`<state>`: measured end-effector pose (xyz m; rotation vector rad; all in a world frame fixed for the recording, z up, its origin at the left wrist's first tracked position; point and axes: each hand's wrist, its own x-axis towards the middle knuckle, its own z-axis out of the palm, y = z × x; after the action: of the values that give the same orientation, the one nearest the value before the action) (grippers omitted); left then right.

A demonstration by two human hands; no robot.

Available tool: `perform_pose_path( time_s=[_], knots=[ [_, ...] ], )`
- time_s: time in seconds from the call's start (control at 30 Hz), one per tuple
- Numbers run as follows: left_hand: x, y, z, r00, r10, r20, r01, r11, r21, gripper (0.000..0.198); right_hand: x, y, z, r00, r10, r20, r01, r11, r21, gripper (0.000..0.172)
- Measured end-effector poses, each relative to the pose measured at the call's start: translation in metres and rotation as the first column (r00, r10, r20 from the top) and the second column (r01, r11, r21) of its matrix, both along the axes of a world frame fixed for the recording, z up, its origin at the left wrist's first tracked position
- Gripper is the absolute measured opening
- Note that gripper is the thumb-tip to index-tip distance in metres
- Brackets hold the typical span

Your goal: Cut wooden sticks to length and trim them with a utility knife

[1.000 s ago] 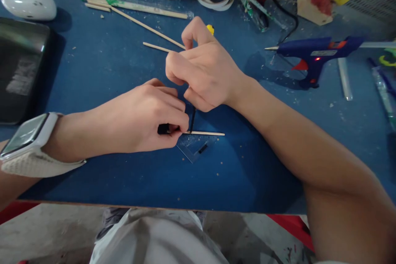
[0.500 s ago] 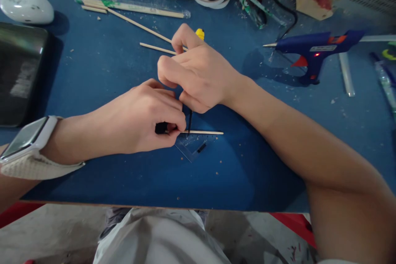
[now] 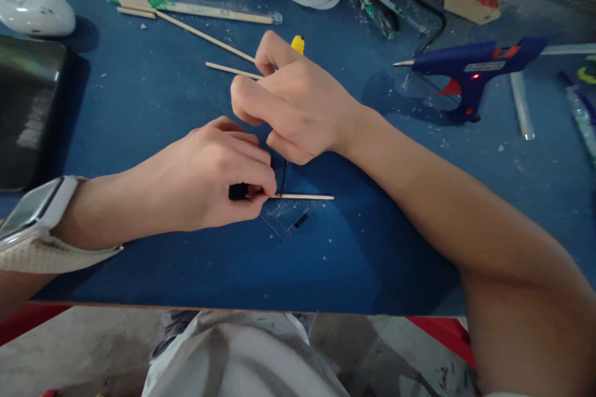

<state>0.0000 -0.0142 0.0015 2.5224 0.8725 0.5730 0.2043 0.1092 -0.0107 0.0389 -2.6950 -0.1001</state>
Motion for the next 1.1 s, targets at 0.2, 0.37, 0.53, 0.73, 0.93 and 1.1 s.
perform_pose_path(
  time_s=[0.2, 0.37, 0.53, 0.73, 0.93, 1.1],
  knots=[
    [0.0012, -0.0015, 0.0030, 1.000, -0.006, -0.019, 0.006, 1.000, -0.005, 0.036, -0.0030, 0.0011, -0.0014, 0.999, -0.011, 0.031, 0.010, 0.999, 0.040, 0.049],
    [0.0002, -0.0058, 0.0016, 0.999, 0.031, -0.016, -0.030, 0.997, 0.066, 0.036, -0.0045, 0.0002, -0.0041, 0.995, 0.004, 0.103, -0.010, 0.998, 0.058, 0.053],
    [0.0001, -0.0073, 0.0023, 0.997, 0.019, -0.070, -0.012, 0.996, 0.087, 0.039, -0.0050, 0.0009, -0.0021, 0.999, -0.044, 0.016, 0.041, 0.987, 0.152, 0.057],
    [0.0007, -0.0064, 0.0042, 0.997, 0.011, -0.071, -0.006, 0.998, 0.064, 0.036, -0.0030, 0.0029, -0.0010, 0.999, -0.013, 0.029, 0.011, 0.995, 0.096, 0.045],
    [-0.0004, -0.0052, 0.0031, 0.999, 0.015, -0.049, -0.012, 0.998, 0.062, 0.035, -0.0041, 0.0051, -0.0016, 0.999, 0.013, 0.029, -0.016, 0.995, 0.094, 0.046],
    [0.0003, -0.0060, 0.0038, 0.997, 0.011, -0.075, -0.006, 0.997, 0.076, 0.038, -0.0069, 0.0009, 0.0010, 0.999, -0.014, 0.033, 0.011, 0.996, 0.085, 0.047]
  ],
)
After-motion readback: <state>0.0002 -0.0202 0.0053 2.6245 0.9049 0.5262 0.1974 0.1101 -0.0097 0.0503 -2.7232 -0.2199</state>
